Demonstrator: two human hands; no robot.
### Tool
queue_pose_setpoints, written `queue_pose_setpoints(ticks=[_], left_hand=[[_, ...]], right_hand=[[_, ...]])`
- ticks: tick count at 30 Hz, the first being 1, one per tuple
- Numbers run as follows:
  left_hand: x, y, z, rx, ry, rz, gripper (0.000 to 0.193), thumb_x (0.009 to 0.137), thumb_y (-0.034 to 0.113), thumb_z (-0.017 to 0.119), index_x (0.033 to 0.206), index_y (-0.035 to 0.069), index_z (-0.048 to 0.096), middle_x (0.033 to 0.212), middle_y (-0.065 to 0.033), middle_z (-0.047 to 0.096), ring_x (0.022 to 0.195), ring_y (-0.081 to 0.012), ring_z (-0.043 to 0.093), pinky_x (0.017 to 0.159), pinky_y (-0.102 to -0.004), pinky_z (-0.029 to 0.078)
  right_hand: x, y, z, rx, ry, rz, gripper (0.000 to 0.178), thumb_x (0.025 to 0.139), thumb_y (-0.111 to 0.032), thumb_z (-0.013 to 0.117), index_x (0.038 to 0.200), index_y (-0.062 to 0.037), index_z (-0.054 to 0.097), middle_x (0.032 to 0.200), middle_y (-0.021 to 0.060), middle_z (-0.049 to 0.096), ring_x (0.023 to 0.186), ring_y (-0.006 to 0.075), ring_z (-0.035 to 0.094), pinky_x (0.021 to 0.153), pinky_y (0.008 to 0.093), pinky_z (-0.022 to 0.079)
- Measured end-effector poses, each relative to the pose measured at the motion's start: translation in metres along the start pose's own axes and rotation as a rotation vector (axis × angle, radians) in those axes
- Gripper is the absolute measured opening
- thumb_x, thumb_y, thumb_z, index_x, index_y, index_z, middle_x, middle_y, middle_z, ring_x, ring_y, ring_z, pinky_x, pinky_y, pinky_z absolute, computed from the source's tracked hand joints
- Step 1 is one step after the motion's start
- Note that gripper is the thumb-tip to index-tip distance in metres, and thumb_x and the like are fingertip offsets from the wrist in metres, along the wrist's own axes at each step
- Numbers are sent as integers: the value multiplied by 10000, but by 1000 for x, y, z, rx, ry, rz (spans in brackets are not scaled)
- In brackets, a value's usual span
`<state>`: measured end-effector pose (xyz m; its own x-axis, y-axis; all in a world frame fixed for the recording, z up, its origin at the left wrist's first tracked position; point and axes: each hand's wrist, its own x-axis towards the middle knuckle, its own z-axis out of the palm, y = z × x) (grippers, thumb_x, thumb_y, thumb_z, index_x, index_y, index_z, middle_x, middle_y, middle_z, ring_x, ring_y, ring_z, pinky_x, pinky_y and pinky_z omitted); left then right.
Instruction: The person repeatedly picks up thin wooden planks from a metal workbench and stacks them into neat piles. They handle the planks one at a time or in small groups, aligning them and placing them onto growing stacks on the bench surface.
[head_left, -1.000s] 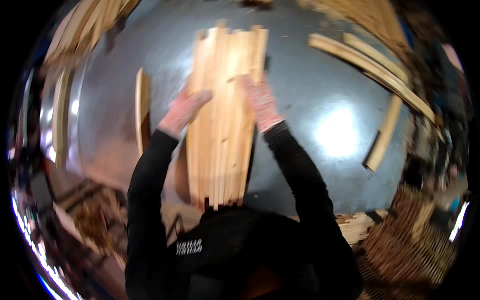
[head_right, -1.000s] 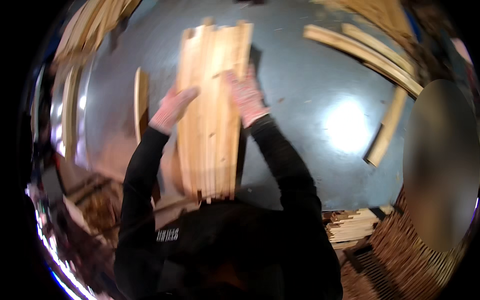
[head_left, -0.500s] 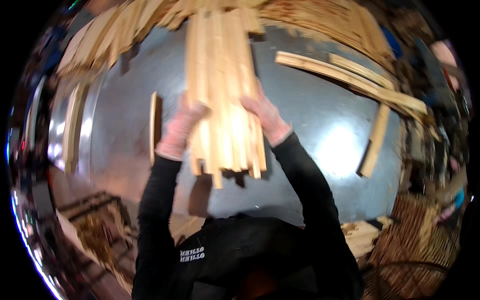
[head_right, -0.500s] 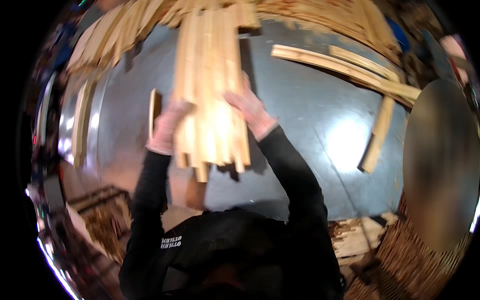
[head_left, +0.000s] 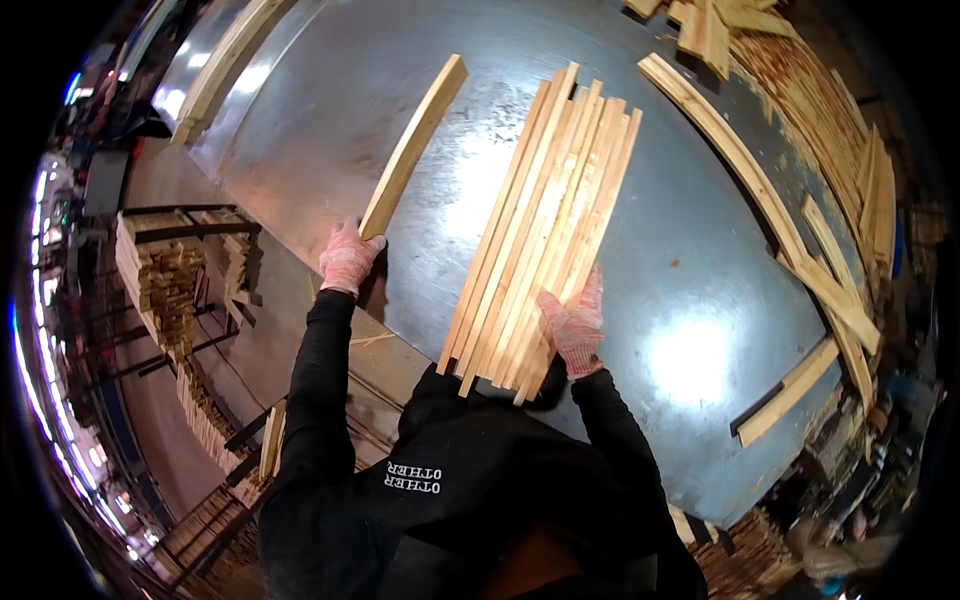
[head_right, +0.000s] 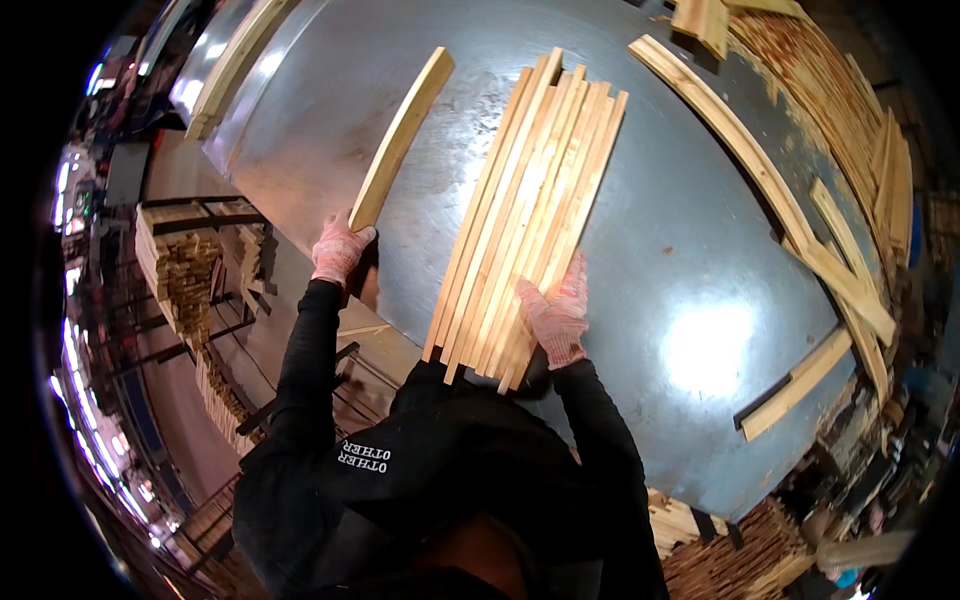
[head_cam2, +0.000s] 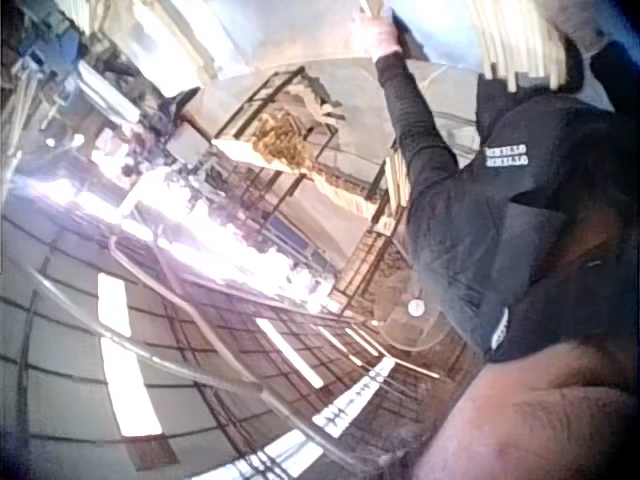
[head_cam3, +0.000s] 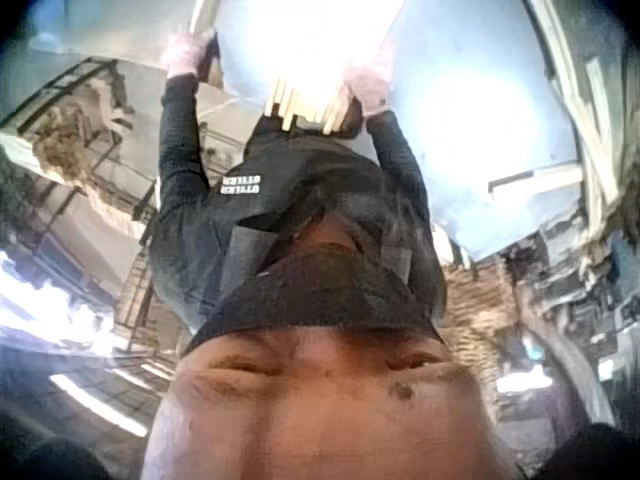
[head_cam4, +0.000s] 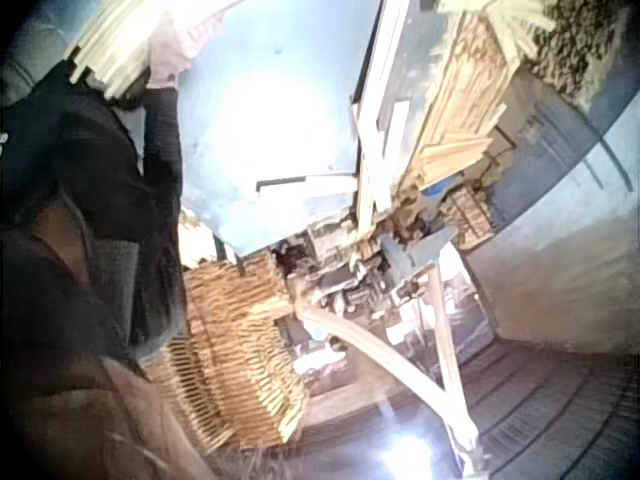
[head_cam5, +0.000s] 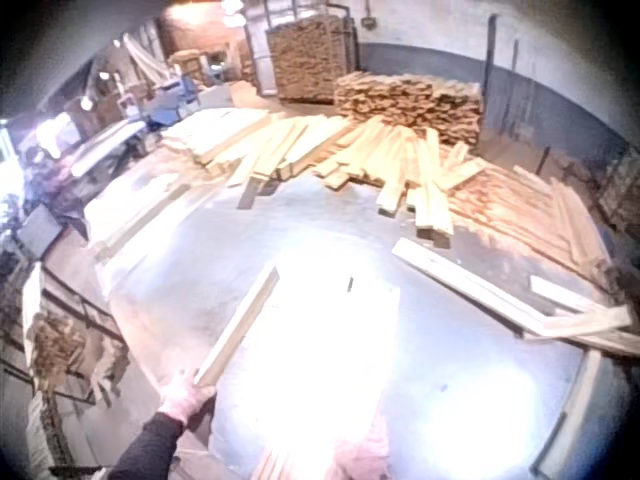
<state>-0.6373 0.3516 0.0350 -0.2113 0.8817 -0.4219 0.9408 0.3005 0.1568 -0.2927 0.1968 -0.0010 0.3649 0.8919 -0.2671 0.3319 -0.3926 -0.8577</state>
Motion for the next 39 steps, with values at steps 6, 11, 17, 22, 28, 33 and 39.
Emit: queue_pose_setpoints(ticks=[6, 11, 17, 22, 28, 33, 39], left_hand=[[-16, 61, 26, -288, -492, 133, 463, 885, 435, 704, 1168, 69, 701, 1037, -115, 740, 917, -206, 693, 851, -359, 552], [-25, 62, 29, -996, -542, 189, 501, 880, 368, 744, 1211, -2, 675, 1086, -82, 727, 971, -161, 666, 896, -319, 528], [-25, 80, 10, -848, -474, 223, 496, 857, 319, 738, 1250, 25, 668, 1058, -90, 724, 987, -158, 655, 884, -338, 514], [-42, 91, -8, -339, -160, 303, 545, 851, 404, 690, 1320, 132, 633, 1130, -98, 723, 993, -207, 675, 900, -339, 507], [-74, 96, -67, 79, 269, 66, 533, 864, 496, 583, 1285, 172, 625, 1101, -166, 709, 1044, -339, 672, 889, -413, 514], [-88, 56, -77, -44, 422, -5, 499, 889, 477, 583, 1287, 179, 614, 1150, -141, 707, 1097, -350, 652, 909, -442, 495], [-2, 42, -53, -102, 228, 121, 454, 899, 388, 626, 1271, 127, 619, 1147, -140, 698, 1093, -342, 653, 898, -448, 501]], right_hand=[[10, -8, 5, 87, 15, -111, 932, 803, -196, 815, 1524, 42, 276, 1470, 227, 414, 1310, 326, 462, 1095, 398, 402], [5, -9, 15, 24, 35, -108, 933, 843, -253, 795, 1539, 38, 246, 1522, 236, 348, 1357, 347, 413, 1127, 405, 361], [10, 1, 9, 4, -45, -194, 1043, 800, -377, 803, 1537, 56, 208, 1568, 301, 260, 1452, 430, 270, 1195, 461, 252], [25, -1, 21, 122, -231, -258, 1092, 774, -367, 801, 1533, 87, 160, 1551, 326, 263, 1435, 454, 281, 1196, 459, 254], [61, -32, 96, -109, -331, -408, 1019, 878, -427, 655, 1483, 203, 129, 1556, 405, 177, 1478, 464, 207, 1230, 442, 181], [137, -108, 166, -301, -379, -564, 800, 894, -245, 590, 1499, 134, 229, 1557, 342, 274, 1451, 412, 324, 1193, 401, 287], [213, -132, 137, -253, -460, -616, 682, 953, -334, 520, 1516, 4, 335, 1581, 190, 346, 1436, 328, 373, 1187, 382, 307]])
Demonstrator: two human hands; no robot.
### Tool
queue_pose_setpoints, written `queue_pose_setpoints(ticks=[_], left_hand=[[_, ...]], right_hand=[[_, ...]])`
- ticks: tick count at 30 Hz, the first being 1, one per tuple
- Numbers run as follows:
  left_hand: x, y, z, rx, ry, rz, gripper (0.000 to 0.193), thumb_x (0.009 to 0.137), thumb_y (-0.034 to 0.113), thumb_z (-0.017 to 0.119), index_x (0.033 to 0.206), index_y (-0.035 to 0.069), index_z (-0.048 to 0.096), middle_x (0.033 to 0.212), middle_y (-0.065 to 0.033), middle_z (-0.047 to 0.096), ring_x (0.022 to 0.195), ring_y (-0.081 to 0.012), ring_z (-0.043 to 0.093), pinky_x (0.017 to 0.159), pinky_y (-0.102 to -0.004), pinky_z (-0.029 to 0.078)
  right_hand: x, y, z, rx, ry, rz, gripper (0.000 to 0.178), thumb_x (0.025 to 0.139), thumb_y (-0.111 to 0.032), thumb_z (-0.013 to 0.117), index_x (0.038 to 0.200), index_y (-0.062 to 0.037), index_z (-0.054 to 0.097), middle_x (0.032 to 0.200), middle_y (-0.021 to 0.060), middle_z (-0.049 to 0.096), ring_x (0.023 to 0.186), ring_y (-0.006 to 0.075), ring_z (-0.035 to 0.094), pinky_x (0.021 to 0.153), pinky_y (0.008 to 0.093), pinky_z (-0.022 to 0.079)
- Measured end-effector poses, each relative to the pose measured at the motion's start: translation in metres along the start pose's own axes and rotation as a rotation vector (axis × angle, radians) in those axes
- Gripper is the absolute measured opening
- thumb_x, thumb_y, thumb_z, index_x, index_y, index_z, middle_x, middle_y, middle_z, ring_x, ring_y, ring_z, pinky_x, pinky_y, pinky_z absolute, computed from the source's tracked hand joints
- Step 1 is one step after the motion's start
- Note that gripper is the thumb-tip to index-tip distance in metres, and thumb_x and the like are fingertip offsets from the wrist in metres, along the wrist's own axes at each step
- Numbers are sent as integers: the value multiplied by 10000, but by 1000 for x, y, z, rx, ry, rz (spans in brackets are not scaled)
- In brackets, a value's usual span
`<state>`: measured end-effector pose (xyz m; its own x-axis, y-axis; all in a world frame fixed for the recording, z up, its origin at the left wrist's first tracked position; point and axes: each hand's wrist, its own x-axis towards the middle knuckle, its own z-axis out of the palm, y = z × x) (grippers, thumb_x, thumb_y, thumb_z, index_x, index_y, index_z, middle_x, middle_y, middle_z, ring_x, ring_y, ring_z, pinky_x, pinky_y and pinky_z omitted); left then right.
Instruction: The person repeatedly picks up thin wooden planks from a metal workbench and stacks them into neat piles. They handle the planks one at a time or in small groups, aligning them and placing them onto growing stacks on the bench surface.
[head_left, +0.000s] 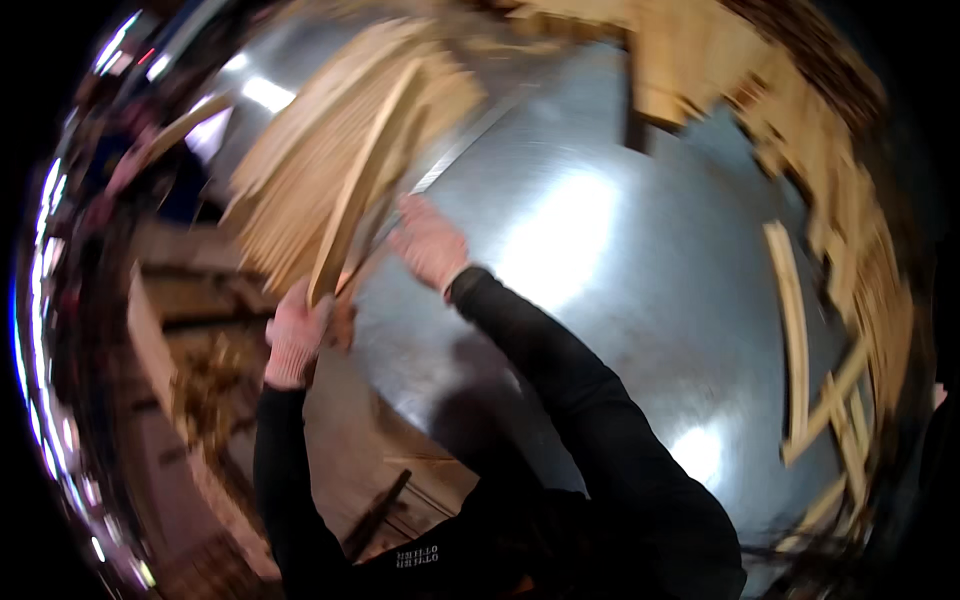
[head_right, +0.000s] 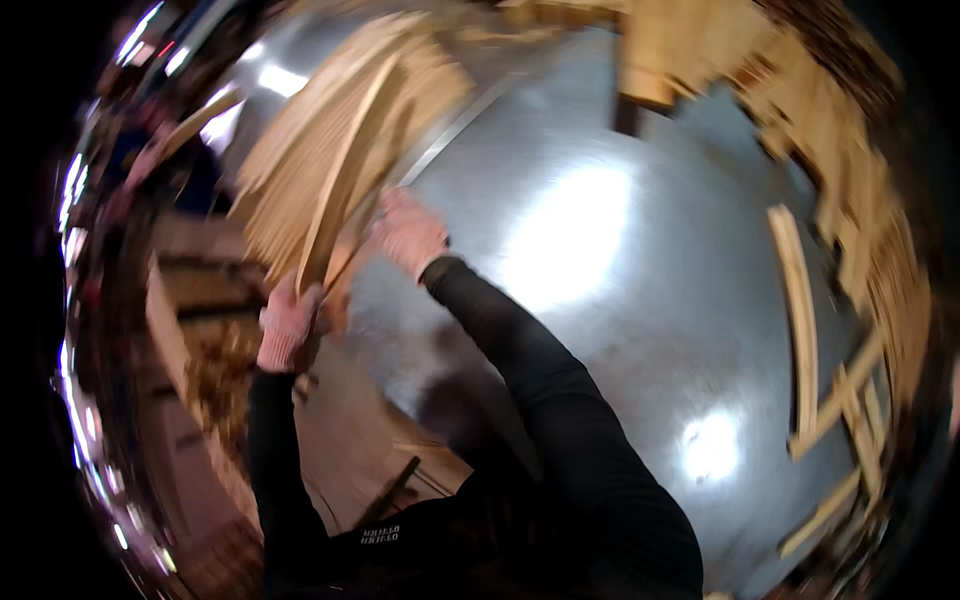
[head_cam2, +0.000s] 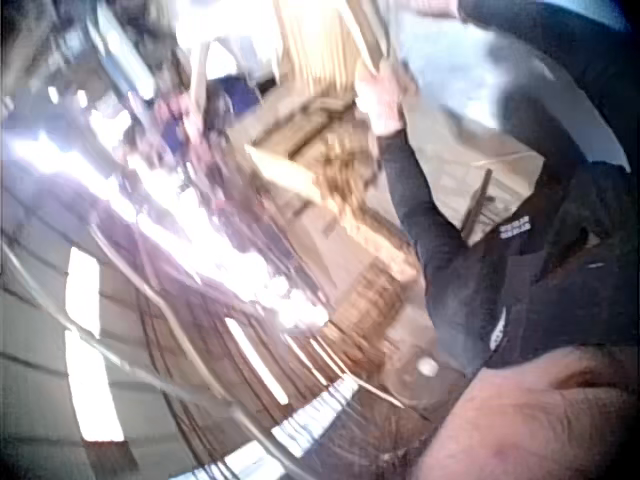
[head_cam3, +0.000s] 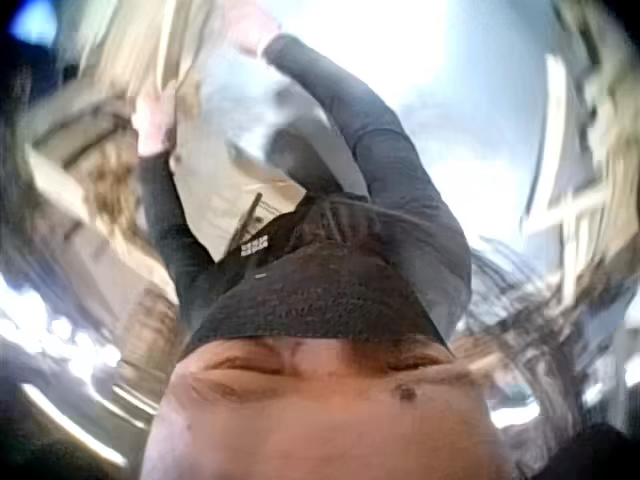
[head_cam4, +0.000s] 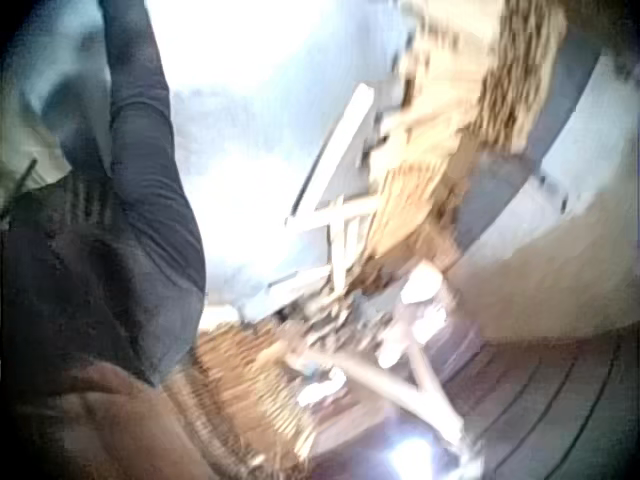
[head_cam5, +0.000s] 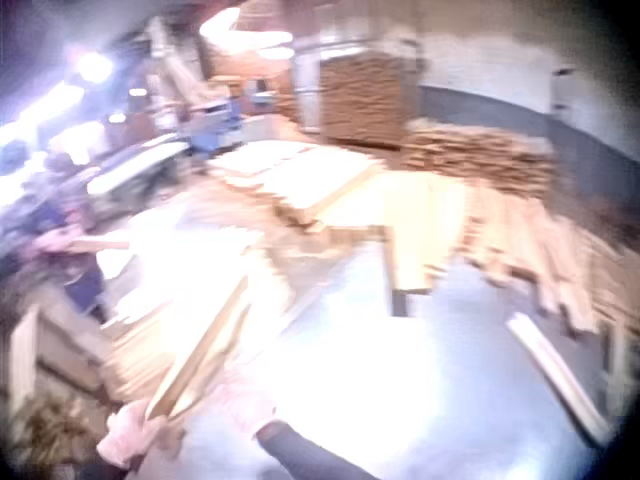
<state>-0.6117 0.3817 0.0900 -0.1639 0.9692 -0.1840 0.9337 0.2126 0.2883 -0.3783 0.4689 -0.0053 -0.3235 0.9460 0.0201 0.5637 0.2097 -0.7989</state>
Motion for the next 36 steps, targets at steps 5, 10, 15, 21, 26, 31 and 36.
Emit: queue_pose_setpoints(ticks=[5, 10, 15, 21, 26, 31, 36], left_hand=[[-26, -69, 94, 189, -228, 18, 565, 903, 391, 666, 1373, 98, 556, 1224, -168, 668, 1124, -382, 630, 925, -473, 502], [9, -74, 32, 376, 432, 583, 791, 870, 335, 752, 1502, 33, 386, 1443, -247, 485, 1361, -396, 437, 1125, -442, 387], [-82, 153, 69, -540, -381, 379, 627, 947, 230, 661, 1473, 13, 398, 1466, -177, 457, 1353, -292, 441, 1134, -404, 382], [-199, 314, 274, -1614, -1606, -141, 607, 946, 585, 550, 1214, 41, 525, 1133, -156, 583, 1018, -321, 614, 885, -510, 551], [-263, 348, 273, -1023, -1246, -25, 322, 954, 291, 617, 1059, -11, 650, 800, -135, 641, 810, -279, 660, 759, -397, 556], [-274, 330, 225, 29, -710, 510, 642, 887, 528, 682, 1289, 36, 589, 1088, -208, 675, 994, -276, 670, 903, -392, 520], [-268, 425, 159, -77, 271, 1122, 926, 857, 412, 778, 1487, -86, 315, 1459, -274, 426, 1295, -378, 498, 1036, -439, 479]], right_hand=[[-168, 84, -49, -365, 81, 196, 636, 975, -342, 489, 1496, 7, 387, 1519, 194, 445, 1416, 308, 410, 1192, 412, 299], [-315, 169, -246, -947, 556, 1012, 971, 838, -578, 630, 1544, -9, 283, 1576, 229, 331, 1480, 359, 275, 1227, 502, 130], [-379, 213, -290, -544, 265, 1120, 794, 869, -632, 557, 1390, -40, 464, 1204, 247, 648, 1166, 375, 600, 1006, 462, 452], [-426, 172, -239, -295, 721, 843, 790, 910, -592, 544, 1477, -50, 453, 1461, 211, 500, 1347, 376, 470, 1133, 452, 337], [-475, 222, -299, -355, 813, 1262, 1068, 779, -450, 776, 1529, 37, 192, 1402, 276, 481, 1256, 404, 522, 1043, 445, 438], [-556, 196, -313, -112, 515, 977, 1071, 758, -358, 790, 1537, 21, 161, 1386, 262, 480, 1234, 401, 533, 1015, 449, 465], [-640, 148, -307, 10, 307, 856, 1030, 764, -357, 772, 1577, -120, 185, 1451, 256, 438, 1310, 439, 473, 1105, 462, 410]])
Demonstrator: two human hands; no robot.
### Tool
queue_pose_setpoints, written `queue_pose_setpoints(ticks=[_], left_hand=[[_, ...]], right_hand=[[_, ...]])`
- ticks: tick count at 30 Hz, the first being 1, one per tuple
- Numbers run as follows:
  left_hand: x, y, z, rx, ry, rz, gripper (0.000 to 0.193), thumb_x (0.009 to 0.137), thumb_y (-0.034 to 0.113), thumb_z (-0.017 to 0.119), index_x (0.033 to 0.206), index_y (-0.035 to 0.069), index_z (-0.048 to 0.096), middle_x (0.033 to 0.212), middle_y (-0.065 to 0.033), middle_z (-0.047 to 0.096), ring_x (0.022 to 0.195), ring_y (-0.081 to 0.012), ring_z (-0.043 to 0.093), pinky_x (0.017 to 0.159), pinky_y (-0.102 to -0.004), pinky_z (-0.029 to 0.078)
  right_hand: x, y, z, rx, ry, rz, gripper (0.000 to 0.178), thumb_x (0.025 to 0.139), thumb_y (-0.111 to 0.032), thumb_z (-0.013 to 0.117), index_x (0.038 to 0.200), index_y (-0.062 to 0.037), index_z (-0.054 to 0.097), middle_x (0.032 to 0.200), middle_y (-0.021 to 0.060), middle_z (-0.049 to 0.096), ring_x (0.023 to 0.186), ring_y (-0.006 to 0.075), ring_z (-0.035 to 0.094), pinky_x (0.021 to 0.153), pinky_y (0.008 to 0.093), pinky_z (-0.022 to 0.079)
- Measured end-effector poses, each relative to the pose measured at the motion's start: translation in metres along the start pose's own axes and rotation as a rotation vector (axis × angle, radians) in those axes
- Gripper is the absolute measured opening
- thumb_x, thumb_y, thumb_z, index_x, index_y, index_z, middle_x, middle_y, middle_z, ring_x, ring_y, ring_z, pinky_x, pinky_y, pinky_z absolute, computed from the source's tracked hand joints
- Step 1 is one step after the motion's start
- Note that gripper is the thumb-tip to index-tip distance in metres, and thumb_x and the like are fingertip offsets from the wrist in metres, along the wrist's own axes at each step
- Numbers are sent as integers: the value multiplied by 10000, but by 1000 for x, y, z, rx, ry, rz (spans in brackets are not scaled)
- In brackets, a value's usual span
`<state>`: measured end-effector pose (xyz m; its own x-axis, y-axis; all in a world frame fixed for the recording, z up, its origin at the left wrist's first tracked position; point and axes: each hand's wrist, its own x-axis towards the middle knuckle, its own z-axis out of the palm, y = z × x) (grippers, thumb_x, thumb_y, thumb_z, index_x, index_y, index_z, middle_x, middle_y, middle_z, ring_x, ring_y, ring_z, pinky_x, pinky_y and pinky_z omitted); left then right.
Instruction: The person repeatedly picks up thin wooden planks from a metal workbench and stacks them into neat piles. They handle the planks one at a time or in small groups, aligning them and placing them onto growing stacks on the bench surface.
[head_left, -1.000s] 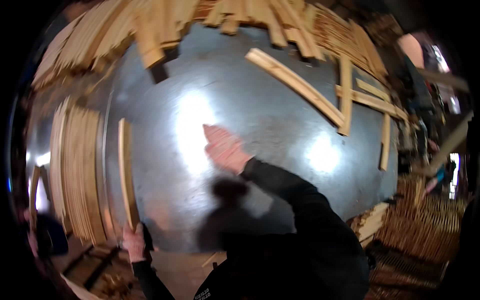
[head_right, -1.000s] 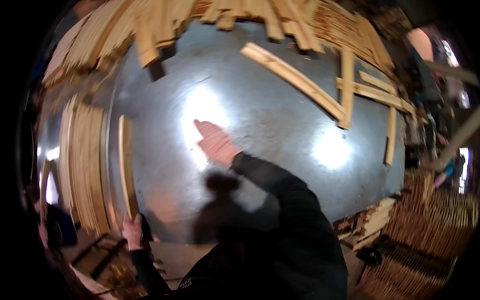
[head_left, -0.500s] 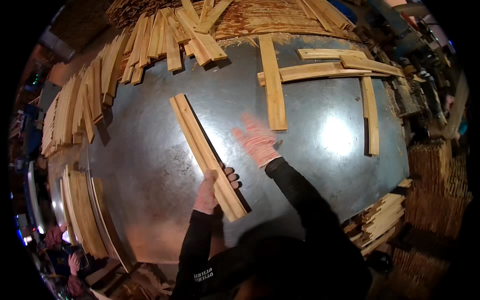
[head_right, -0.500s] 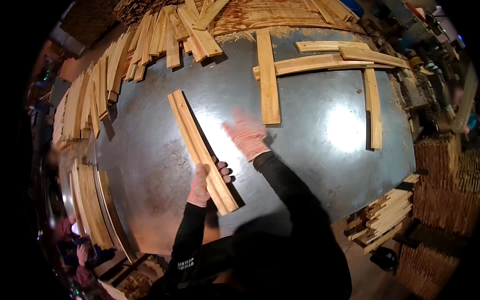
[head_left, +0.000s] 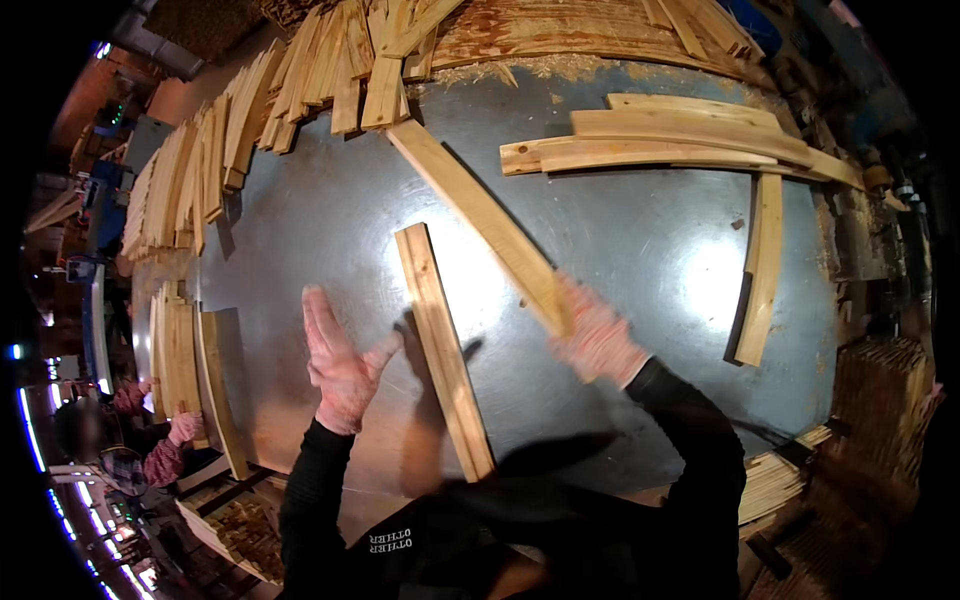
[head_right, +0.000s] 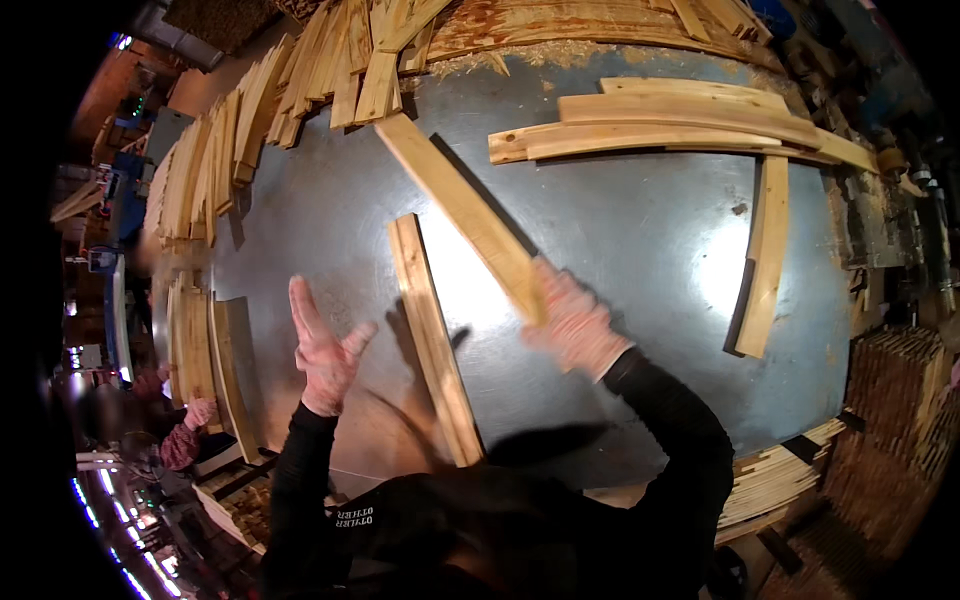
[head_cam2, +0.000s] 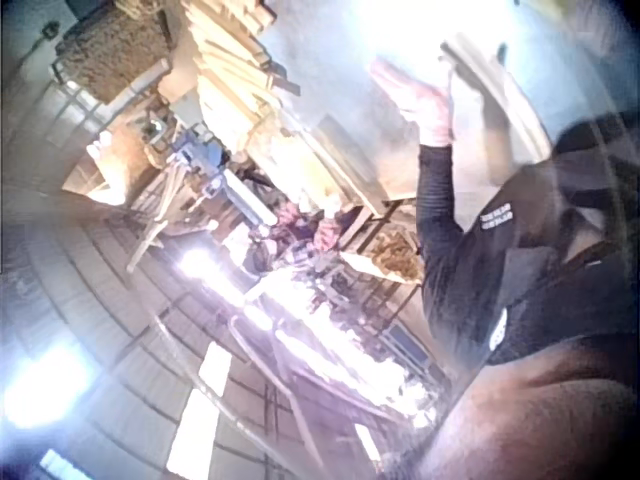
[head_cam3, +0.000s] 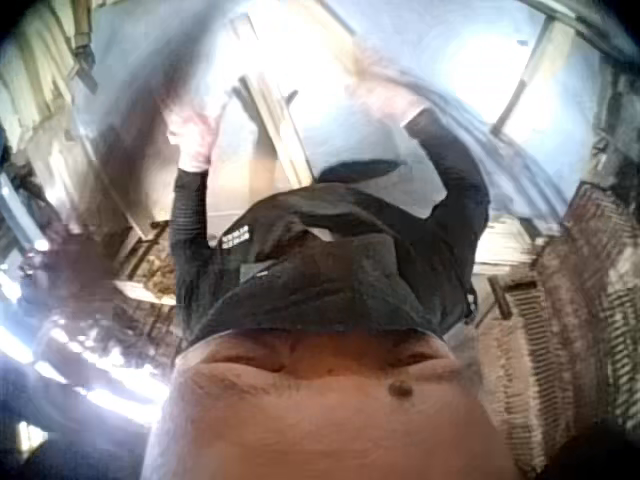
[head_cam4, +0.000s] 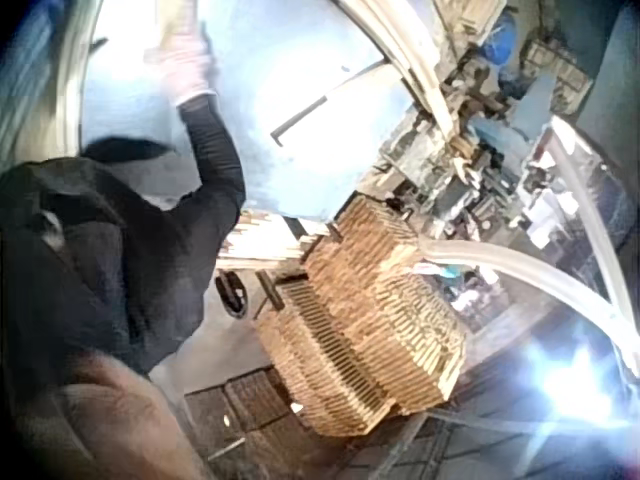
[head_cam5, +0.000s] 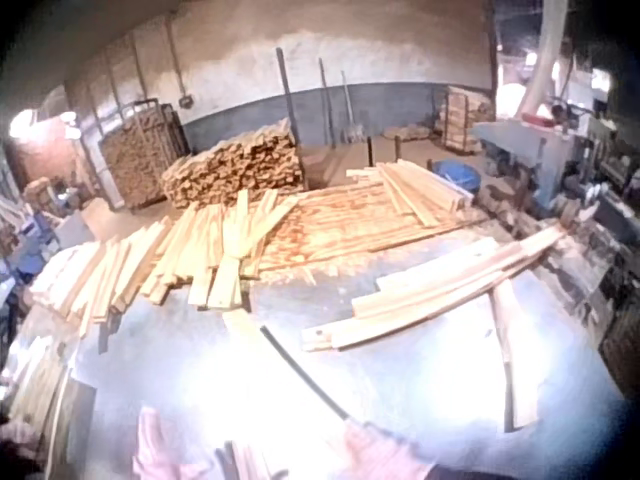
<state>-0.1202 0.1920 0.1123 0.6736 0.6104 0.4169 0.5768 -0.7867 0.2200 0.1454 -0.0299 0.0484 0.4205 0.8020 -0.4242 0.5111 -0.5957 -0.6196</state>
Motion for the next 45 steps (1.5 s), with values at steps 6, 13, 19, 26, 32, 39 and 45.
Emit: queue_pose_setpoints(ticks=[6, 13, 19, 26, 32, 39, 45], left_hand=[[-27, 57, 48, -1331, -674, -1053, 761, 903, 290, 711, 1504, 30, 324, 1169, -132, 603, 959, -217, 624, 832, -381, 569], [-113, -59, 0, -1126, -287, -1146, 421, 880, 275, 597, 1219, 31, 537, 930, -97, 626, 657, -146, 598, 543, -290, 529], [-104, -39, -5, -1095, -310, -1199, 500, 842, 331, 648, 1219, 20, 540, 845, -44, 575, 618, -126, 562, 558, -273, 489], [-14, -28, 7, -1233, -668, -835, 517, 839, 138, 600, 1340, 16, 551, 1058, -71, 639, 955, -149, 644, 840, -288, 548], [-64, 65, 35, -1736, -1170, -948, 608, 821, 49, 643, 1407, 27, 481, 1115, -94, 660, 1011, -208, 651, 906, -343, 536], [-106, 53, 40, -2048, -747, -1204, 612, 782, 128, 794, 1327, 50, 525, 1140, -110, 629, 989, -255, 671, 823, -393, 576], [-131, -51, -39, -715, -470, -1313, 451, 806, 110, 633, 1251, 44, 611, 998, -67, 700, 903, -121, 626, 774, -292, 522]], right_hand=[[17, -98, -27, -177, -604, -512, 1000, 779, -608, 685, 1527, -54, 319, 1359, 254, 520, 1256, 364, 535, 1015, 432, 474], [205, 42, -192, -1146, 105, -96, 971, 738, -418, 809, 1519, -76, 345, 1528, 193, 412, 1423, 350, 387, 1176, 469, 302], [220, 27, -135, -1057, 165, -430, 476, 854, -151, 658, 1312, -71, 552, 1236, 157, 639, 1105, 332, 644, 866, 421, 553], [76, -47, -42, -747, 0, -1309, 157, 939, -180, 567, 874, -55, 638, 736, 108, 670, 659, 259, 691, 585, 383, 592], [66, -144, -14, -629, -676, -1288, 304, 925, -275, 576, 1146, -75, 634, 1267, 135, 615, 1255, 293, 547, 1087, 432, 426], [289, -6, -145, -497, 419, -536, 869, 829, -525, 704, 1452, 18, 433, 1381, 271, 551, 1308, 405, 501, 1098, 439, 394], [263, 52, -126, -739, 139, -101, 880, 849, -510, 685, 1508, -26, 357, 1380, 286, 511, 1282, 435, 497, 1054, 472, 427]])
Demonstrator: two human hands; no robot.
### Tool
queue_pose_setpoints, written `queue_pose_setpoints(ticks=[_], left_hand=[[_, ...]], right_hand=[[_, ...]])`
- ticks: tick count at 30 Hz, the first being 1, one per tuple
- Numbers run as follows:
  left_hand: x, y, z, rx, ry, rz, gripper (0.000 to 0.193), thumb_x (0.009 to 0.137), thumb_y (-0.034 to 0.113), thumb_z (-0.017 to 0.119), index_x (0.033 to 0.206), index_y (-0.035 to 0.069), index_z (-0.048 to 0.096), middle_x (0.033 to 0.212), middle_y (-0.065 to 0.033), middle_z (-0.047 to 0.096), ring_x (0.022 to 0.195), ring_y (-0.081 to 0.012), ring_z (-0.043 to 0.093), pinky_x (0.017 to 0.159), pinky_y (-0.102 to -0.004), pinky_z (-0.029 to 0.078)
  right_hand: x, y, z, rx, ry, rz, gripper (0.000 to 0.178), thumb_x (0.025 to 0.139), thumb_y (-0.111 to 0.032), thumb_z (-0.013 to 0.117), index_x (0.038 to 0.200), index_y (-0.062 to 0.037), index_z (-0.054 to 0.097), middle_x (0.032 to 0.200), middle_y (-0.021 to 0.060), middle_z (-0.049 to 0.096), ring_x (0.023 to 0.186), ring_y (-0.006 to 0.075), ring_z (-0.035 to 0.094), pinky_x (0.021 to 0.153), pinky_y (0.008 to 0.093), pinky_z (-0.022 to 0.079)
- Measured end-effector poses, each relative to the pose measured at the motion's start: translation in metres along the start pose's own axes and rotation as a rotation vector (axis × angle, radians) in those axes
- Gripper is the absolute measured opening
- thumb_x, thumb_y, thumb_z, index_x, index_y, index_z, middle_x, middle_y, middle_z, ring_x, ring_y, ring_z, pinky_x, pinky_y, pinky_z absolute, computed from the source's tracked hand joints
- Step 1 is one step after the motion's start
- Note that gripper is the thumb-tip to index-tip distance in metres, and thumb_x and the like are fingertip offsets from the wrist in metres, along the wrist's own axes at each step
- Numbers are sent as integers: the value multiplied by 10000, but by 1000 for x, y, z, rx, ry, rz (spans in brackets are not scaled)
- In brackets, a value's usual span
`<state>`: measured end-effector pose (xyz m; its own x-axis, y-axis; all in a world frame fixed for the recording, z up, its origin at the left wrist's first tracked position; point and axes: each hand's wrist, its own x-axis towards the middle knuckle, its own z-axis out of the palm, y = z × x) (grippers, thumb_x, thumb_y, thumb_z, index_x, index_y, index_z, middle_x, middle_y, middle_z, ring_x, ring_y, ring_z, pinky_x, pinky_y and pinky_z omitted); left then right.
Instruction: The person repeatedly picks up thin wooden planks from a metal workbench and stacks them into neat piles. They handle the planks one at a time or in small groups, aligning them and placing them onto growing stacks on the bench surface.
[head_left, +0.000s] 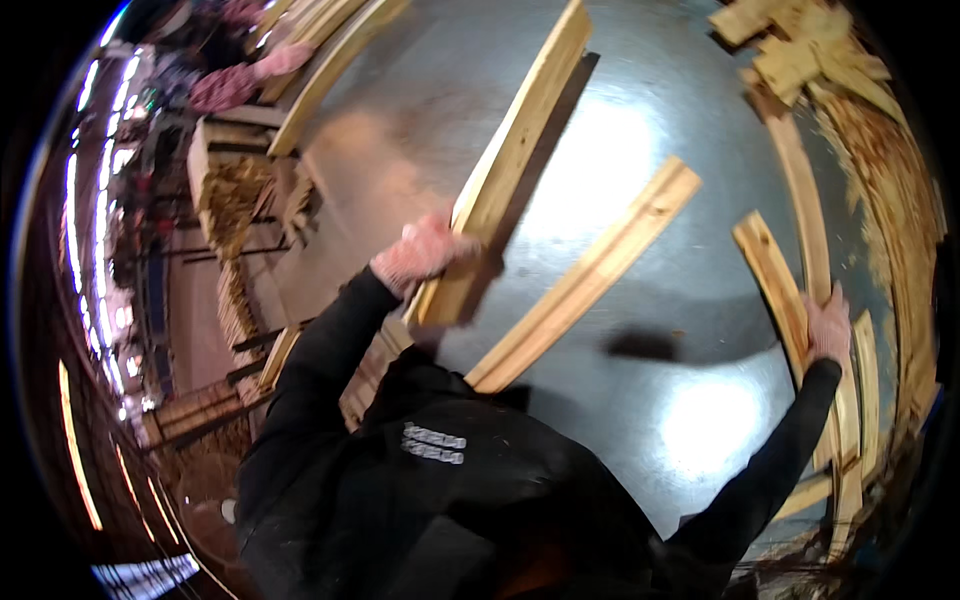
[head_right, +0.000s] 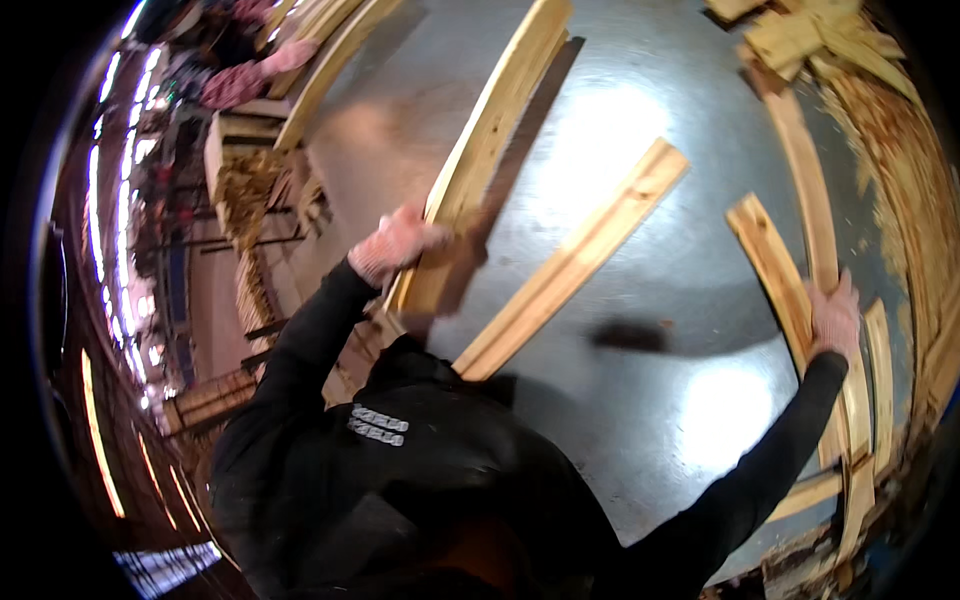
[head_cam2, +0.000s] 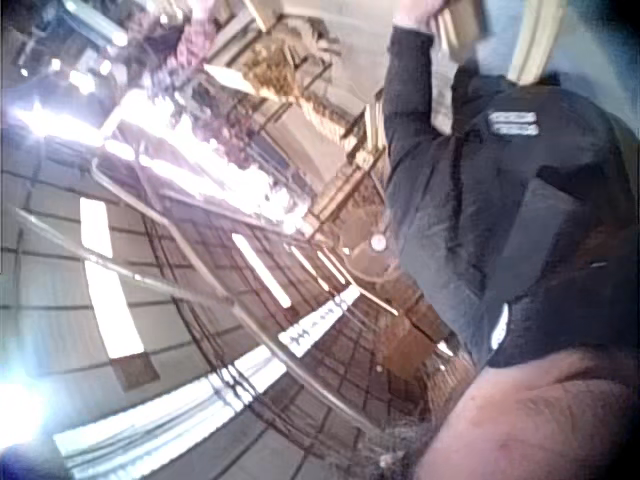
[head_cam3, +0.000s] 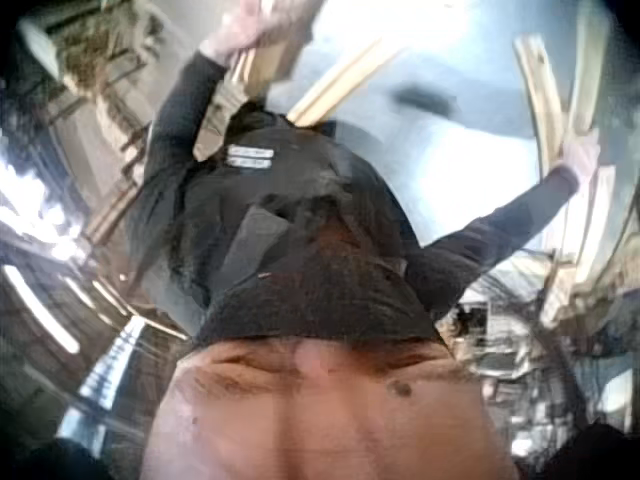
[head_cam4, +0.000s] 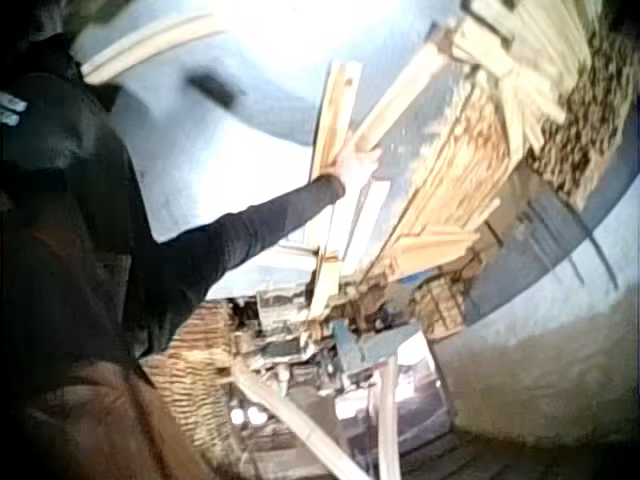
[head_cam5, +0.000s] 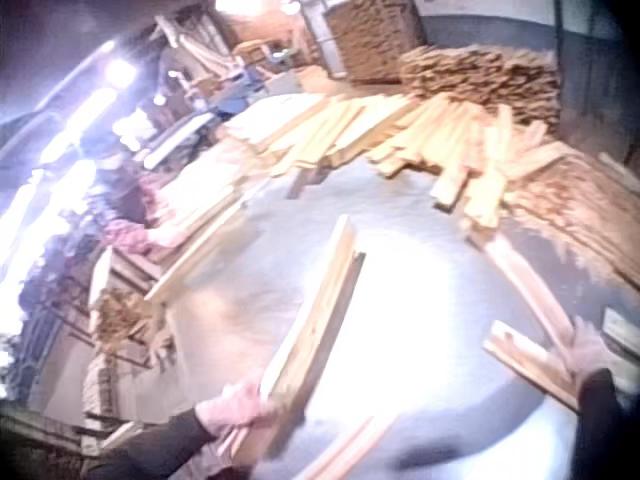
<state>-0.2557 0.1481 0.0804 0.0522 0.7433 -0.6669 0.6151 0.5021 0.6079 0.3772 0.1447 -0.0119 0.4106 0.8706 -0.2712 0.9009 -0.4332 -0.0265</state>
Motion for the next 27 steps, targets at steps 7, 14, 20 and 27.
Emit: queue_pose_setpoints(ticks=[7, 14, 20, 27], left_hand=[[69, -87, -63, 784, 236, -122, 604, 851, 372, 709, 1364, 105, 534, 1133, -184, 677, 1066, -331, 652, 884, -404, 513], [2, -34, 80, 377, 277, 649, 971, 713, 433, 820, 1409, -89, 388, 1332, -282, 513, 1237, -417, 520, 1060, -469, 423], [1, -67, 159, 689, 100, 523, 914, 792, 279, 707, 1519, -49, 260, 1446, -303, 441, 1274, -437, 498, 1076, -496, 402], [91, -39, 101, -582, -241, 298, 435, 892, 75, 556, 1325, 34, 555, 983, -79, 635, 864, -205, 634, 759, -364, 574]], right_hand=[[-158, -46, 38, 437, -132, 271, 693, 791, -523, 741, 1261, -39, 582, 1271, 199, 631, 1161, 378, 606, 984, 441, 474], [-226, -84, 47, 978, -81, 292, 718, 779, -316, 829, 1325, 21, 506, 1144, 145, 644, 992, 230, 637, 861, 371, 529], [-249, -133, 80, 975, 166, 364, 930, 755, -390, 834, 1453, -1, 356, 1307, 191, 532, 1226, 352, 540, 1023, 423, 462], [-229, -145, 48, 549, 126, 396, 440, 906, -379, 649, 1155, -19, 610, 1128, 239, 608, 978, 407, 653, 838, 462, 538]])
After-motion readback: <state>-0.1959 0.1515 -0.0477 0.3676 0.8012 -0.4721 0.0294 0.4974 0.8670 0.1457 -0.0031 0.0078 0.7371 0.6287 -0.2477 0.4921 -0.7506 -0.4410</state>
